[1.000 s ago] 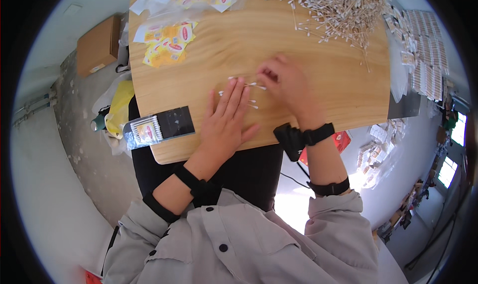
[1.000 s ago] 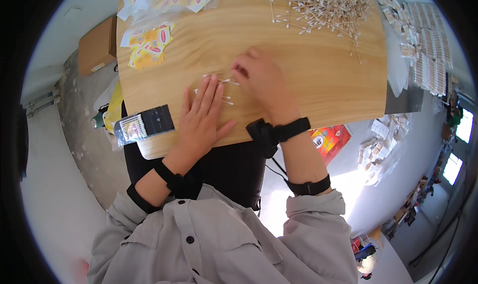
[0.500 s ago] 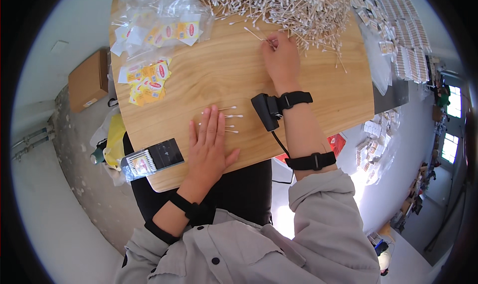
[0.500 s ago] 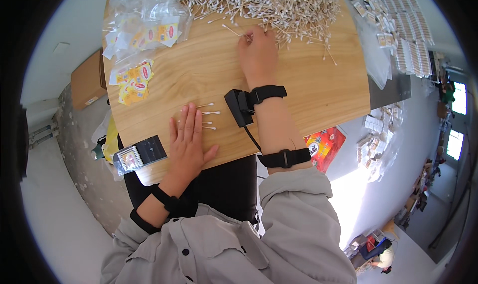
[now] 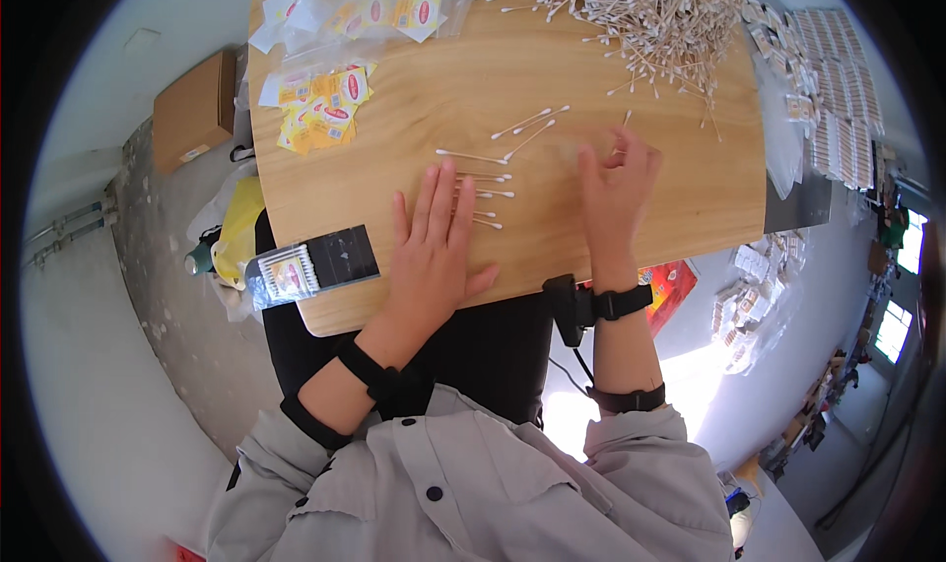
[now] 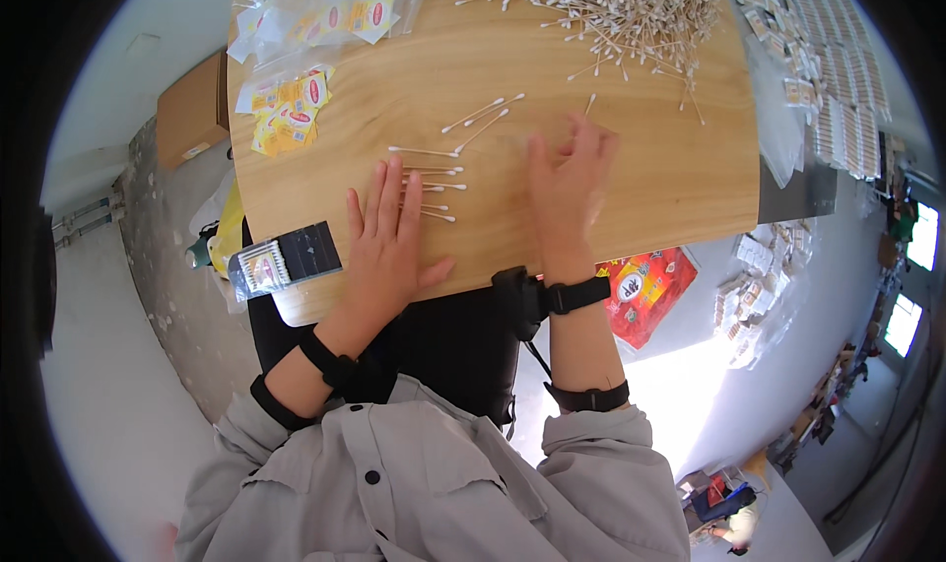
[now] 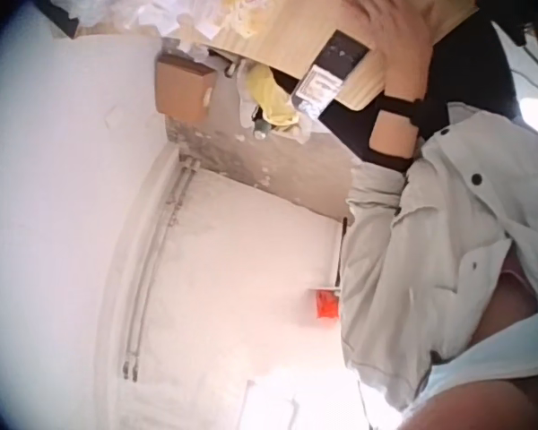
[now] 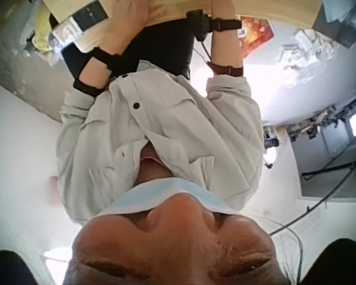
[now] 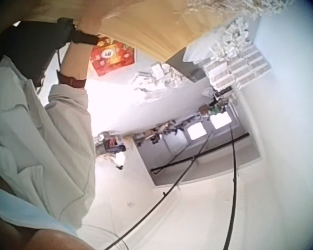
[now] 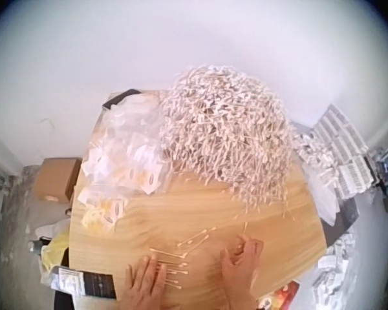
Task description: The person arranges loose cotton swabs on a wooden table and places them into small plastic sleeves. They then seal the sleeves and place them into a larger plastic bag. The process is repeated multiple times throughout the video.
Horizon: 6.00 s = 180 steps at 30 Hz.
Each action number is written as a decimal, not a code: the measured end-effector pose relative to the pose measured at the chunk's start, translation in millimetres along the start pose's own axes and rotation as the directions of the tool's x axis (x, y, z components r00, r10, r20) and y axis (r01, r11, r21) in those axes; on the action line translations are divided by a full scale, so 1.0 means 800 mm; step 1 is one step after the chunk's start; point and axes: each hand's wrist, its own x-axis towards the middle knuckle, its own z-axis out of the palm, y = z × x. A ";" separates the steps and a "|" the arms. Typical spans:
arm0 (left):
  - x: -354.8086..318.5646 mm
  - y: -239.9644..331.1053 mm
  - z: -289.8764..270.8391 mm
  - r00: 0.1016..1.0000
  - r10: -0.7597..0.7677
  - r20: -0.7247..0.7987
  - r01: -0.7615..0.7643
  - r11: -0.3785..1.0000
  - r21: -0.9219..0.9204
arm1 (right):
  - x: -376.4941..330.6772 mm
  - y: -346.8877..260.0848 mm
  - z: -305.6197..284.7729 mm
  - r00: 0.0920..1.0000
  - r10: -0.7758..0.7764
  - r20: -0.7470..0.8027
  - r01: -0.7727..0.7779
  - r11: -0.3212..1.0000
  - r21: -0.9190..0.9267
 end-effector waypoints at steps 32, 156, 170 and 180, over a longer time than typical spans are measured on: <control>-0.011 0.006 0.009 0.998 -0.038 0.051 0.036 0.999 0.036 | 0.009 -0.056 0.068 0.761 -0.391 0.518 0.208 0.903 0.375; -0.022 -0.015 0.007 0.999 -0.042 -0.009 0.042 0.999 -0.001 | 0.017 -0.047 0.066 0.799 -0.320 0.509 0.199 0.940 0.278; -0.018 -0.008 0.001 0.998 -0.055 0.040 0.055 0.998 0.005 | 0.121 0.041 0.067 0.972 -0.136 -0.193 0.115 0.987 -0.115; -0.021 -0.012 0.000 0.999 -0.042 0.034 0.042 0.999 -0.003 | 0.114 0.060 0.045 0.996 0.065 0.055 -0.061 0.995 -0.074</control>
